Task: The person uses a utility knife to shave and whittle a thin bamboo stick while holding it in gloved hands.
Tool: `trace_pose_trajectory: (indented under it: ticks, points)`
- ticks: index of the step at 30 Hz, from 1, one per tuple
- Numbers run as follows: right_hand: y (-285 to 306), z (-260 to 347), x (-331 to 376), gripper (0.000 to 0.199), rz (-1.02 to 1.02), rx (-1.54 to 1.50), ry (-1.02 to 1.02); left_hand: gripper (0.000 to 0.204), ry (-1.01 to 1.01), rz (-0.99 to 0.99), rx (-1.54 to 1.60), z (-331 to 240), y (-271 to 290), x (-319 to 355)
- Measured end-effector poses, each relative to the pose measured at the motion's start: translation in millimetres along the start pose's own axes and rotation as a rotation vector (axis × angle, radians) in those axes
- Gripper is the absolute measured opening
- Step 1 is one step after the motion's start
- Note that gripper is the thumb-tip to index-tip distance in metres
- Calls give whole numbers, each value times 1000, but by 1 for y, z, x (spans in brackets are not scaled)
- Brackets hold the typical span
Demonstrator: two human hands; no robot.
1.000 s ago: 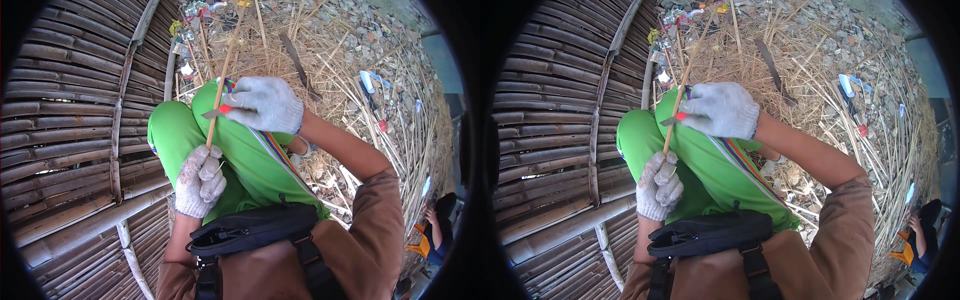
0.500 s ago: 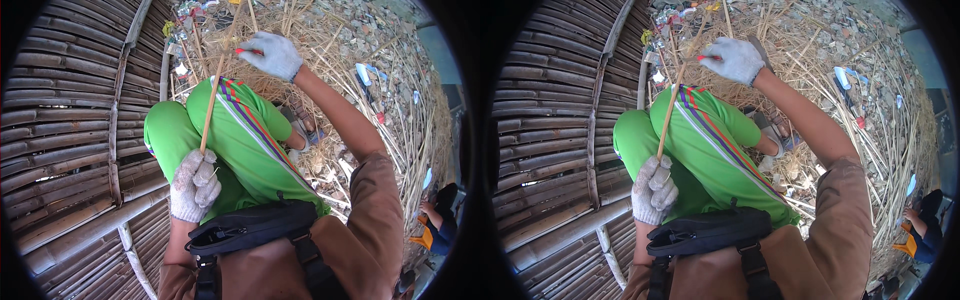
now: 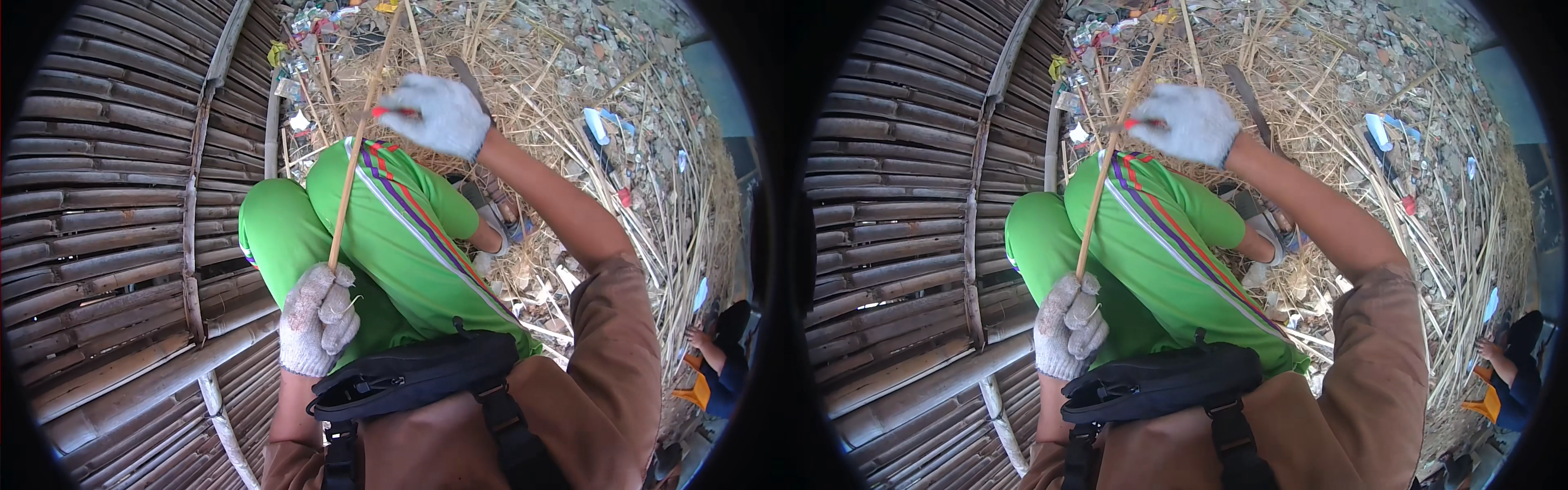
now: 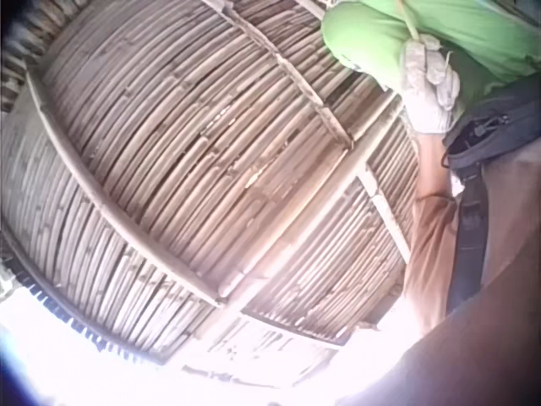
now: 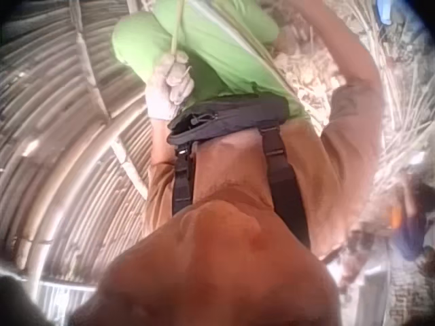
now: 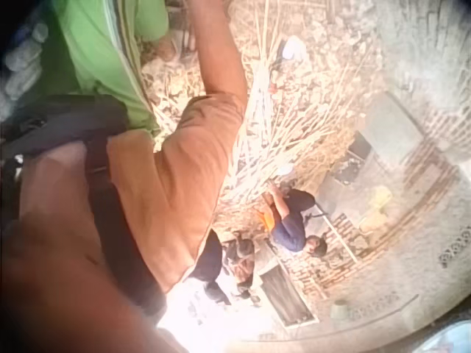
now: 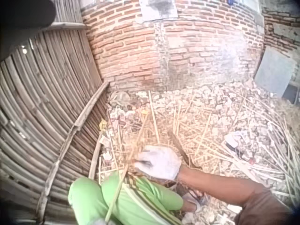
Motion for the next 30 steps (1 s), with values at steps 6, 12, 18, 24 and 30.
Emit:
trace_pose_trajectory:
  ticks: [6,12,18,24,30]
  points:
    - [9,39,22,24,104,-190,107,30,-53,-76,-273,2,1,1]
    - [25,64,31,25,60,-127,158,31,-102,-66,-274,-6,-4,-1]
    - [18,26,22,27,-13,-29,97,30,-94,-53,-286,1,-3,3]
    - [21,56,37,27,-8,-121,179,29,-75,-84,-269,-2,-3,4]
    - [6,-21,3,23,-45,43,-29,29,-76,-64,-294,-3,-1,10]
Point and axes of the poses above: each hand's wrist, its own x-axis away from the middle knuckle, its own y-axis out of the back of the hand, z = x × y, the point moved 6 cm from there along -x, towards the middle knuckle, and after that the axes turned 5 degrees about -y, right-handed, at the moved point
